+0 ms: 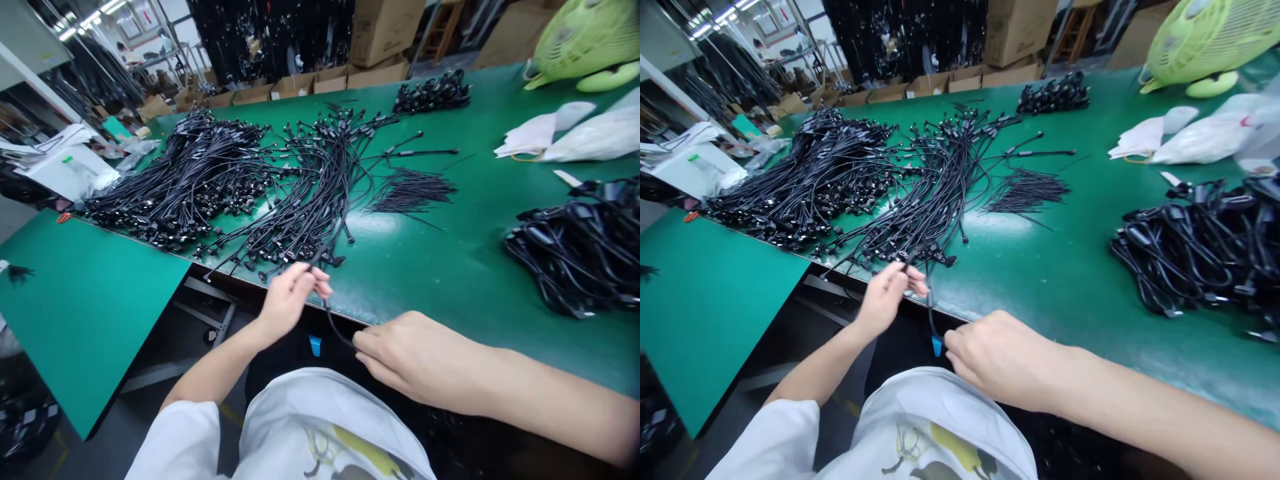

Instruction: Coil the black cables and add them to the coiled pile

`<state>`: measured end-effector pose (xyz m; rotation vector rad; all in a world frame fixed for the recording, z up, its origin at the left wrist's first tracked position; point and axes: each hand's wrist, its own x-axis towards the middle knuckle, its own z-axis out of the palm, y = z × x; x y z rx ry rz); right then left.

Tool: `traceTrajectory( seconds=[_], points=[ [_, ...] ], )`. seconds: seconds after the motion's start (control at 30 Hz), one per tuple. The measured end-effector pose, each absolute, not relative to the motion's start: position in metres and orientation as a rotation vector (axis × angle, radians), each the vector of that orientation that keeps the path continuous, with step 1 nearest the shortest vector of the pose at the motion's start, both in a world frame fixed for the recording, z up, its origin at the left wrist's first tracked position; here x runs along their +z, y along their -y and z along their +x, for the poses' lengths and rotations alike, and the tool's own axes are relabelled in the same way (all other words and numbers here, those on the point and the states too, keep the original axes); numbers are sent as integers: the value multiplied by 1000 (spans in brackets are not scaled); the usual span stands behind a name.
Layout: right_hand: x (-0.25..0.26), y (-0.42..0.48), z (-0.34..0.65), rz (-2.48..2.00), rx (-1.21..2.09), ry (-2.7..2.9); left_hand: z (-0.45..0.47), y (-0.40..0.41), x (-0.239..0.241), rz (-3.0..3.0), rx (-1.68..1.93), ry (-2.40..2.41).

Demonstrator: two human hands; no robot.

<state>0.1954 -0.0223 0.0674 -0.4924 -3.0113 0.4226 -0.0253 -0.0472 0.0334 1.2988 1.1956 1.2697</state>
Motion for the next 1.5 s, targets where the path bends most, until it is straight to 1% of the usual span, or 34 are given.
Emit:
traceTrajectory(
  seconds=[0.1, 0.17, 0.33, 0.5, 0.57, 0.63, 0.77, 0.87, 1.0, 1.17, 1.37, 1.5],
  points=[
    [79, 14, 187, -551, 638, 2810, -12, 55, 28, 1518, 991, -1113],
    [79, 2, 185, -643, 722, 2601, -11, 58, 27, 1453, 934, -1008],
    [52, -18, 174, -810, 827, 2071, -17, 53, 26, 992, 1038, -703],
    [22, -14, 159, -936, 1353, 1804, -10, 50, 21, 829, 1151, -742],
    [15, -11, 155, -1011, 1407, 1632, -2, 52, 13, 763, 1114, -764],
    [10, -8, 153, -1011, 1470, 1490, 3, 54, 7, 687, 1114, -784],
    [1, -2, 146, -844, 1676, 1395, -1, 45, 9, 444, 1337, -815],
    [-5, 8, 137, -762, 1675, 1373, -8, 37, 13, 288, 1407, -790],
    [-9, 19, 129, -820, 1565, 1406, -8, 36, 1, 204, 1399, -856],
    [-9, 21, 127, -712, 1616, 1576, -10, 34, -11, 221, 1472, -931],
    [-15, 24, 126, -826, 1816, 1064, -13, 34, 5, 184, 1432, -811],
    [-15, 19, 134, -813, 1842, 1117, -16, 45, 7, 369, 1384, -742]
  ],
)
